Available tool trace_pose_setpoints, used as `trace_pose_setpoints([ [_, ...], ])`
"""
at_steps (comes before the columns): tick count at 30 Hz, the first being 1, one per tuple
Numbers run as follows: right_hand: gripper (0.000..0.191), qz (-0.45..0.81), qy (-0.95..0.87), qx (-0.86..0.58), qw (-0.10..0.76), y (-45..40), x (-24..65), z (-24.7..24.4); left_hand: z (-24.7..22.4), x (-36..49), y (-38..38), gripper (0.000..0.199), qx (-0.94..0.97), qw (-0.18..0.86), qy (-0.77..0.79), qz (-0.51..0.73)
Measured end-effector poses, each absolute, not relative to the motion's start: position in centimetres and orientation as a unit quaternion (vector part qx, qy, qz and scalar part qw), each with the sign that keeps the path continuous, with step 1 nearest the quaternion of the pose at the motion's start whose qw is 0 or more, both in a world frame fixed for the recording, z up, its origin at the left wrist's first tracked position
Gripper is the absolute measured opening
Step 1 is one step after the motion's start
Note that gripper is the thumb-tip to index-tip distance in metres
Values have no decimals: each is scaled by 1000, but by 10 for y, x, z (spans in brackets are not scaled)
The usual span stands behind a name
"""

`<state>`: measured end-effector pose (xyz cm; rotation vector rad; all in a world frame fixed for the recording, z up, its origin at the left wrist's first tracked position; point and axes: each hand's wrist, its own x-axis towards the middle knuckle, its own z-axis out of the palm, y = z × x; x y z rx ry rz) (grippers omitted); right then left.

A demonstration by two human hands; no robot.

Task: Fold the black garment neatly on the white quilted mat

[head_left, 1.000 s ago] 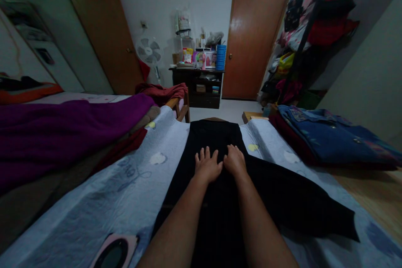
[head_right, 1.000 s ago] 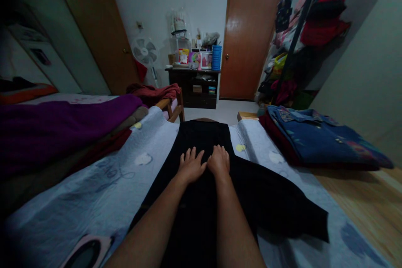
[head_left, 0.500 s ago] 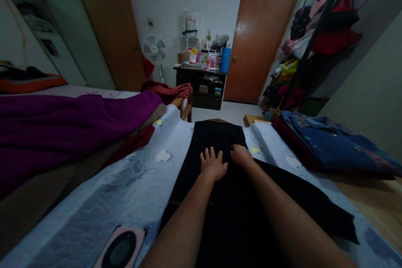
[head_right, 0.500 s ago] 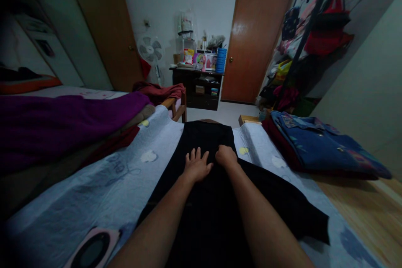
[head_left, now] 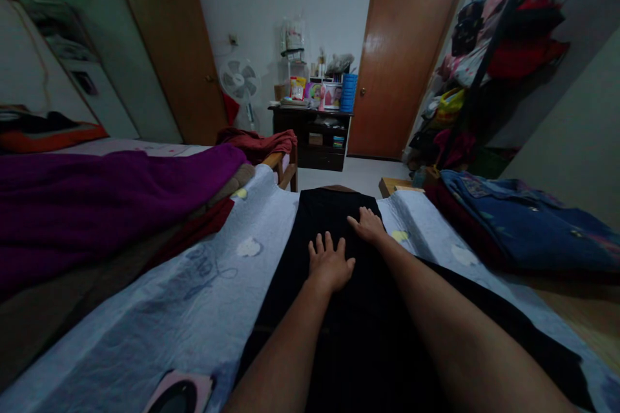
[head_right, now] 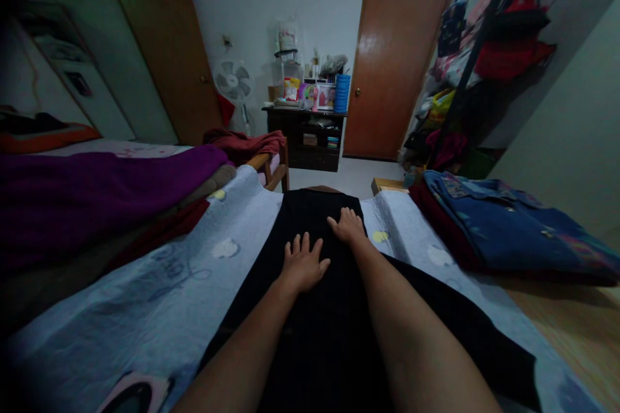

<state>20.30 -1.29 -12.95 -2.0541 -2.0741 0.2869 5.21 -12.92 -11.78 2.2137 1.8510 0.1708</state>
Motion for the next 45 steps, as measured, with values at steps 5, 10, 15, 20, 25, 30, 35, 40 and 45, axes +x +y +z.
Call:
trace_pose_setpoints([
  [5, 75, 94, -705, -700, 65, 1, 211, -132, -115, 52, -129, 67, 758, 133, 636, 49],
  [10, 81, 97, -698, -707, 53, 13, 215, -133, -119, 52, -128, 67, 757, 127, 638, 56],
  [15, 85, 106, -687, -717, 56, 23, 216, -134, -119, 52, -128, 68, 757, 127, 639, 52],
  [20, 79, 94, -679, -725, 69, 26, 216, -136, -119, 52, -129, 68, 757, 131, 637, 57],
  [25, 76, 69, -671, -733, 85, 24, 213, -141, -123, 52, -129, 68, 758, 126, 637, 64],
  [30, 76, 62, -667, -735, 105, 24, 213, -142, -122, 52, -129, 68, 758, 130, 636, 62],
  [35, 67, 78, -668, -731, 116, 29, 218, -124, -121, 53, -129, 68, 757, 138, 636, 63],
  [40, 51, 29, -691, -707, 149, 10, 199, -104, -109, 44, -124, 66, 765, 135, 626, 65],
  [45, 48, 43, -797, -589, 124, -28, 164, -106, -110, 28, -113, 46, 741, 111, 649, 134],
])
